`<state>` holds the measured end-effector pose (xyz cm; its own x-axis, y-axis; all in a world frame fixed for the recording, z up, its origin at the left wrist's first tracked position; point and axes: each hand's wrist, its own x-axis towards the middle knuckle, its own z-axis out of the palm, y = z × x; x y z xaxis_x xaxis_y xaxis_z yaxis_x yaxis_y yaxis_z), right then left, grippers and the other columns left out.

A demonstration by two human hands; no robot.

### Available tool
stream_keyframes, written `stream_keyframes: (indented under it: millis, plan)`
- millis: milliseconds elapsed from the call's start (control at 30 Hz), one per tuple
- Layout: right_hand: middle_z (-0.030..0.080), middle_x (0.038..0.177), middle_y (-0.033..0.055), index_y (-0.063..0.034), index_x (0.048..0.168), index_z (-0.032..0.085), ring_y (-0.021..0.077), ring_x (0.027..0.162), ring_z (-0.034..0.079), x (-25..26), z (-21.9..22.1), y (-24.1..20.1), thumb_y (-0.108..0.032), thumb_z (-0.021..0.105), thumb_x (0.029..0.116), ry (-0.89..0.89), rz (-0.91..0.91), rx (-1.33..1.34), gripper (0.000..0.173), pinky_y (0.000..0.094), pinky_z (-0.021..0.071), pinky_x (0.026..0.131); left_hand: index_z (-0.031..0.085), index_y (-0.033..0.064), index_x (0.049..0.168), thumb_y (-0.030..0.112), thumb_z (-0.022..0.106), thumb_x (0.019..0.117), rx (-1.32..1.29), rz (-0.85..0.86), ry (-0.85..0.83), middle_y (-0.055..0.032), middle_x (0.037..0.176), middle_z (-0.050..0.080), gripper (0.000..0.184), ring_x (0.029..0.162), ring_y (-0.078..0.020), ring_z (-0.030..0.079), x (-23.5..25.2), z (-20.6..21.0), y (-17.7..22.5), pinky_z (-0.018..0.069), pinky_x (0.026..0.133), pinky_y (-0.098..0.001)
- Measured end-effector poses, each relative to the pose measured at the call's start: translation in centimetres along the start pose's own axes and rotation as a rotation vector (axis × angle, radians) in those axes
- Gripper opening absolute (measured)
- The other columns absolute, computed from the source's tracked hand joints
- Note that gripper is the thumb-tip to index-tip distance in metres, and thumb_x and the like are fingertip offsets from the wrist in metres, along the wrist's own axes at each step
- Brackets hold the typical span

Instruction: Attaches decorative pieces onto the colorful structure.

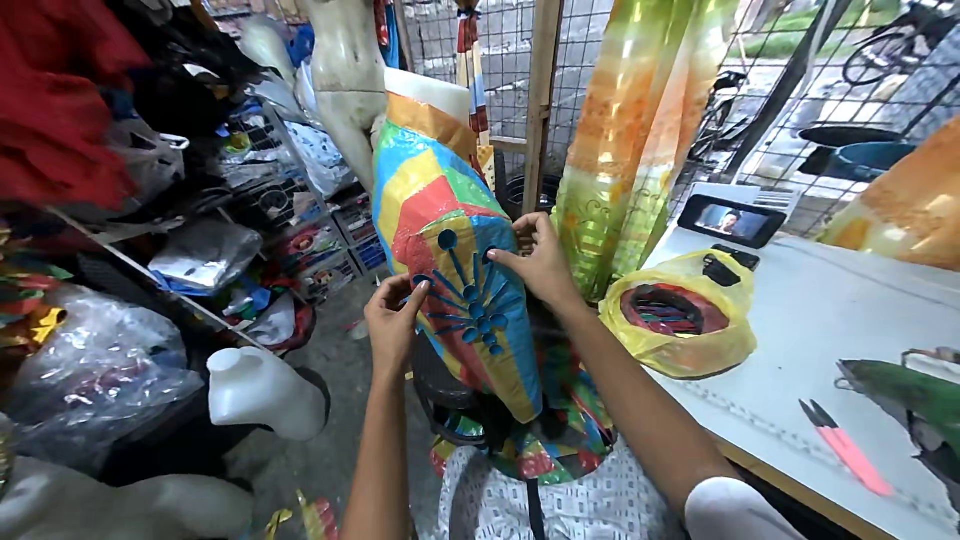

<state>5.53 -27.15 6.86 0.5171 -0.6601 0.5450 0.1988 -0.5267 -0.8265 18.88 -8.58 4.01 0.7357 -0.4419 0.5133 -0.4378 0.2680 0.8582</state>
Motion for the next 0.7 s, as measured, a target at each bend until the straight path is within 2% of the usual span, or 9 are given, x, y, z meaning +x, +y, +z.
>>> stream_keyframes:
  millis: [100, 167, 267, 367, 567, 700]
  plan:
    - [0.066, 0.112, 0.0189, -0.0040, 0.144, 0.046, 0.0256, 0.095, 0.066, 0.4, 0.0, -0.1, -0.015, 0.084, 0.0828, -0.009, -0.029, -0.029, 0.073, 0.0421, 0.0556, 0.080, 0.066, 0.0008, 0.107, 0.004, 0.072, 0.0923, 0.037, 0.023, -0.010, 0.0001, 0.095, 0.069, 0.017, 0.084, -0.0041, 0.066, 0.4, -0.2, -0.1, 0.0575, 0.079, -0.0242]
    - [0.067, 0.109, 0.0185, -0.0075, 0.151, 0.042, 0.0282, 0.092, 0.066, 0.6, -0.1, -0.4, -0.017, 0.082, 0.0855, -0.029, -0.068, -0.110, 0.077, 0.0461, 0.0547, 0.081, 0.067, 0.0013, 0.104, 0.004, 0.073, 0.0921, 0.061, 0.032, -0.015, 0.0010, 0.091, 0.069, 0.014, 0.080, -0.0031, 0.066, 0.7, -0.3, -0.1, 0.0573, 0.076, -0.0229]
    - [0.067, 0.117, 0.0209, -0.0096, 0.151, 0.045, 0.0336, 0.098, 0.067, 0.8, 0.2, -0.5, -0.018, 0.081, 0.0871, -0.030, -0.103, -0.180, 0.073, 0.0535, 0.0551, 0.084, 0.066, 0.0009, 0.101, 0.002, 0.073, 0.0918, 0.078, 0.038, -0.011, 0.0014, 0.087, 0.068, 0.011, 0.076, -0.0027, 0.065, 1.0, -0.2, 0.0, 0.0570, 0.074, -0.0221]
    - [0.065, 0.129, 0.0197, -0.0105, 0.148, 0.048, 0.0364, 0.108, 0.067, 1.0, 0.8, 0.0, -0.020, 0.079, 0.0878, -0.010, -0.112, -0.213, 0.069, 0.0592, 0.0529, 0.090, 0.068, 0.0010, 0.098, 0.002, 0.073, 0.0913, 0.084, 0.038, -0.006, 0.0013, 0.085, 0.068, 0.009, 0.075, -0.0027, 0.065, 1.3, -0.2, -0.2, 0.0568, 0.073, -0.0220]
    - [0.065, 0.131, 0.0185, -0.0099, 0.145, 0.052, 0.0384, 0.114, 0.065, 0.8, 1.3, 0.0, -0.021, 0.078, 0.0878, 0.042, -0.134, -0.290, 0.064, 0.0639, 0.0490, 0.092, 0.069, 0.0004, 0.097, 0.000, 0.073, 0.0914, 0.103, 0.016, -0.028, 0.0014, 0.084, 0.070, 0.007, 0.073, -0.0019, 0.065, 1.8, -0.4, 0.2, 0.0564, 0.072, -0.0205]
    - [0.065, 0.131, 0.0193, -0.0097, 0.145, 0.053, 0.0388, 0.112, 0.066, 0.6, 1.3, -0.1, -0.022, 0.078, 0.0884, 0.056, -0.135, -0.317, 0.063, 0.0636, 0.0494, 0.090, 0.069, 0.0011, 0.096, 0.000, 0.072, 0.0914, 0.108, 0.020, -0.029, 0.0022, 0.082, 0.069, 0.006, 0.072, -0.0011, 0.065, 1.8, -0.3, 0.2, 0.0561, 0.071, -0.0196]
